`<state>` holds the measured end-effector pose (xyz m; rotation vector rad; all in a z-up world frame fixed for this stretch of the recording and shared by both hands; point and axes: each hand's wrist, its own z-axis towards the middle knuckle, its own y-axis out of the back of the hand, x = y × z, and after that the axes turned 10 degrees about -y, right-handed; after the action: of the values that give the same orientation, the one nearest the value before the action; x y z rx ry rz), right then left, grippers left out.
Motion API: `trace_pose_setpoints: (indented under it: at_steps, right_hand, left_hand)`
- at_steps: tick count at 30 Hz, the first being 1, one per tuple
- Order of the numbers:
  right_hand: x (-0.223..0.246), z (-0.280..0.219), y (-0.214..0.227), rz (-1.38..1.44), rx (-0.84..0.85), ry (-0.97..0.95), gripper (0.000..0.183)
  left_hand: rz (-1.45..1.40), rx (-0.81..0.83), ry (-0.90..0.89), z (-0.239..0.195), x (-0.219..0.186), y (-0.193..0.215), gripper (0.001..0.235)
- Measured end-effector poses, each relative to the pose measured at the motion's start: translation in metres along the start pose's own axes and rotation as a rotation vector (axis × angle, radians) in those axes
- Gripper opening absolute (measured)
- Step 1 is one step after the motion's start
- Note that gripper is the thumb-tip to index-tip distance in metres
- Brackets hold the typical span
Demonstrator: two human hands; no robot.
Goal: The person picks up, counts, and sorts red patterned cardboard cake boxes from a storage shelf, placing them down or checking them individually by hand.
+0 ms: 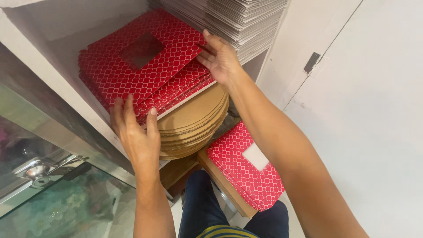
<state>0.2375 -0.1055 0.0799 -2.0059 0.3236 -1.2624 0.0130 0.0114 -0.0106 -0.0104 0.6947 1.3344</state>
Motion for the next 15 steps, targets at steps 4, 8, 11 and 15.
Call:
trace_pose_setpoints:
  at_steps: [4,8,11,15]
  right_hand:
    - [-0.017,0.0,-0.007,0.085,0.002,-0.113,0.088]
    - [-0.037,0.039,0.012,0.061,0.109,-0.086,0.075]
    - [-0.034,0.045,0.016,0.056,0.126,-0.082,0.069]
    - [-0.023,0.047,0.027,0.134,0.171,-0.076,0.059]
  left_hand:
    - [-0.065,-0.086,-0.065,0.0,-0.02,-0.004,0.047]
    - [-0.337,-0.165,-0.105,-0.005,-0.042,-0.013,0.032]
    - [-0.769,-0.083,0.141,0.002,-0.052,-0.012,0.04]
    - [-1.422,-0.064,0.5,0.015,-0.036,-0.02,0.068]
